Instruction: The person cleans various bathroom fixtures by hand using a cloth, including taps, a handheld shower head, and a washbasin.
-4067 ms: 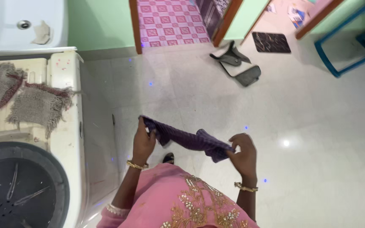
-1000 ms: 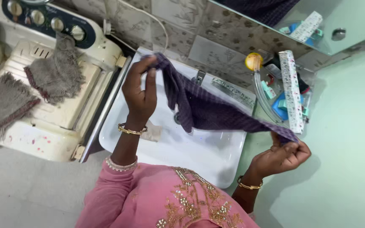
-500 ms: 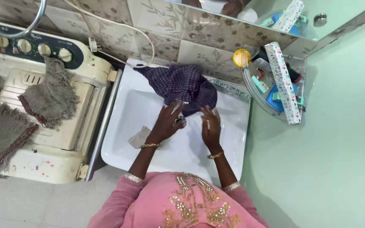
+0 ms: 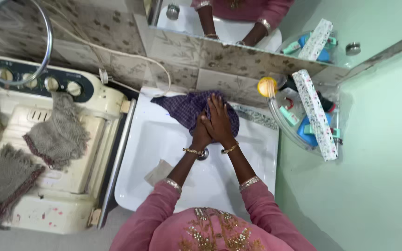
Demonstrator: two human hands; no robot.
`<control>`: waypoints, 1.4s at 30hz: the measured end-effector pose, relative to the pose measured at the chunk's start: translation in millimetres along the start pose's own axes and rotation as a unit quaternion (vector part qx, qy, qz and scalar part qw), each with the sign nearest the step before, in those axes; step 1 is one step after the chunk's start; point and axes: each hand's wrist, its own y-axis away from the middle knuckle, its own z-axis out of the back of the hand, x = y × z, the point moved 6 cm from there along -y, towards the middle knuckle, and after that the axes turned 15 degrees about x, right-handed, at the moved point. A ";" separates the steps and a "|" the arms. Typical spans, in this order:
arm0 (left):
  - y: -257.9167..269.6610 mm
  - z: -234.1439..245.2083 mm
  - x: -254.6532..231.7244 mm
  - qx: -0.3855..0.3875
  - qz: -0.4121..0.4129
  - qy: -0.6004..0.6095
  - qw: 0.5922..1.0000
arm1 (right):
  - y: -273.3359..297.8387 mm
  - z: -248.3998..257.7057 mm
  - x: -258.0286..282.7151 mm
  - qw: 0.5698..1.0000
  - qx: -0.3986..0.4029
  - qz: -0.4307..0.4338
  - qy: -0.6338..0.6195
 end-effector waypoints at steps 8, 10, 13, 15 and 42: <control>-51.2 -13.0 38.9 0.102 0.191 0.001 0.976 | -66.0 -13.1 -16.2 0.981 0.020 -0.152 0.120; -45.2 -2.8 19.3 0.030 0.113 -0.118 0.986 | -81.5 -13.1 -26.1 0.980 0.006 -0.156 0.123; -37.8 4.9 2.0 -0.005 0.066 -0.215 0.974 | -96.1 -13.1 -34.5 0.978 0.020 -0.188 0.090; -31.4 -1.3 2.1 0.013 0.070 -0.246 0.967 | -87.7 -10.6 -30.2 0.975 0.012 -0.200 0.102; -6.0 14.1 32.8 0.051 0.115 0.065 0.990 | -97.4 -4.9 -50.8 0.981 -0.052 -0.147 0.114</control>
